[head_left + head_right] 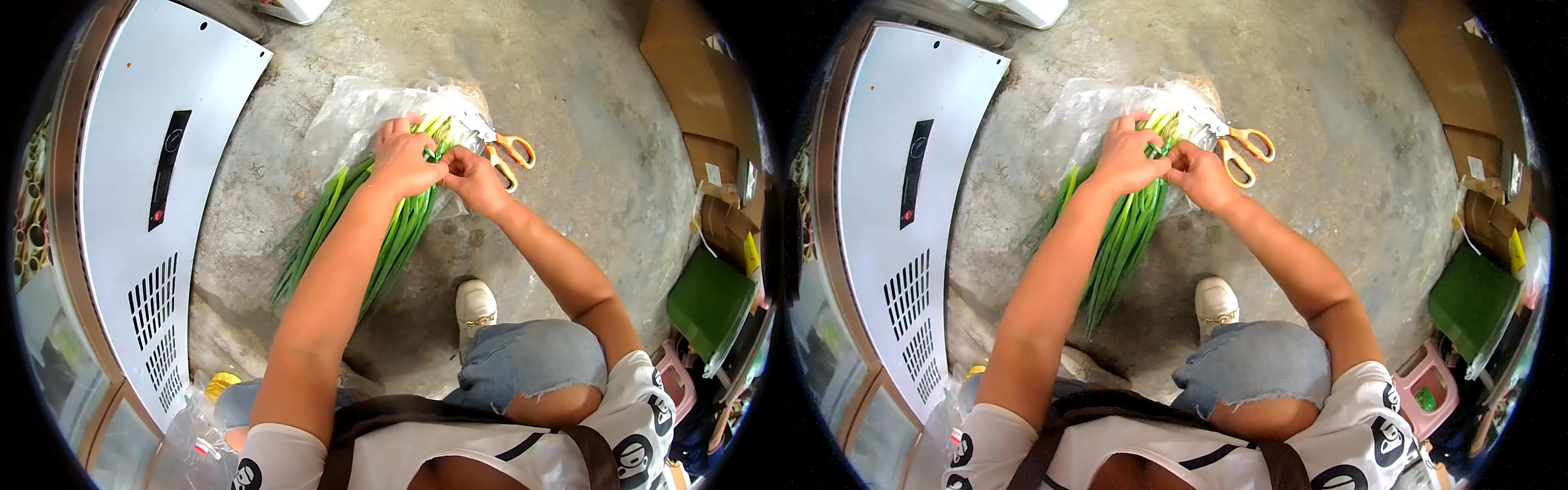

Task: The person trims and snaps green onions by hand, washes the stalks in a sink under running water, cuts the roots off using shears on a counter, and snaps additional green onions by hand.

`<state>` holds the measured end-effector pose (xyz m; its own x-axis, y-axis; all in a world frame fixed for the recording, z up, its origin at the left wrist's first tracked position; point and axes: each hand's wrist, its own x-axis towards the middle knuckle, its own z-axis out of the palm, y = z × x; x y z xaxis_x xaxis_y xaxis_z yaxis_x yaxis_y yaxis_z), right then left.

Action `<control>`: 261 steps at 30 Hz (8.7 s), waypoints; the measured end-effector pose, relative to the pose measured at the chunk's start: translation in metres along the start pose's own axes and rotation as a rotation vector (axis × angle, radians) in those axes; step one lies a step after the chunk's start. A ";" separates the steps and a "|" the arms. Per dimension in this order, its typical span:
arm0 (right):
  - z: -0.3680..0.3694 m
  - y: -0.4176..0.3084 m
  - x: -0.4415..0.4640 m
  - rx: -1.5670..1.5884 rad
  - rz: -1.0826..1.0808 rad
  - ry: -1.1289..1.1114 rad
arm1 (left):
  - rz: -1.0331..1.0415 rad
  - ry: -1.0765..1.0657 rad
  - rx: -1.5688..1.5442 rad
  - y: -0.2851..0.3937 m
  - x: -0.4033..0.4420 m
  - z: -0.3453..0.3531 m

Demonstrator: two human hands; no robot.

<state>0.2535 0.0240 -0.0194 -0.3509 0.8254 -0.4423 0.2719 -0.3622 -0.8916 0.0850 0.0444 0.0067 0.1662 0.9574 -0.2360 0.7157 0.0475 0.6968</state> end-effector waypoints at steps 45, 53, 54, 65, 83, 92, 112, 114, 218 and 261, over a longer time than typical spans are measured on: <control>-0.025 -0.016 -0.032 -1.208 -0.239 0.213 | -0.549 0.380 -0.919 -0.053 0.001 -0.047; 0.018 -0.082 0.011 -0.752 -0.867 -0.081 | -0.165 0.310 -0.096 -0.076 -0.055 -0.028; 0.013 -0.083 0.029 -0.838 -0.906 -0.044 | -0.076 0.305 0.069 -0.071 -0.048 -0.024; 0.043 -0.071 0.080 -0.916 -0.992 -0.239 | -0.249 0.105 -0.246 -0.111 -0.050 -0.036; 0.050 -0.092 0.089 -1.322 -1.016 -0.307 | 0.105 0.304 0.079 -0.068 -0.046 -0.049; 0.014 -0.113 0.079 -0.837 -0.301 -0.242 | -0.059 0.334 0.084 -0.071 -0.052 -0.021; 0.034 -0.073 0.080 -1.269 -1.049 -0.415 | 0.021 0.146 0.194 -0.056 -0.044 -0.031; 0.034 -0.075 0.082 -1.253 -1.033 -0.394 | 0.032 0.199 0.168 -0.054 -0.043 -0.030; 0.014 -0.087 0.070 -1.076 -1.100 -0.201 | 0.155 0.340 0.193 -0.031 -0.035 -0.047; -0.012 -0.068 0.057 -1.188 -0.458 -0.317 | -0.329 -0.011 -0.129 -0.017 -0.044 -0.030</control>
<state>0.2261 0.1010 0.0175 -0.7714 0.5747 -0.2733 0.6340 0.6565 -0.4087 0.0455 0.0096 0.0258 -0.0512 0.8821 -0.4683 0.6407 0.3887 0.6621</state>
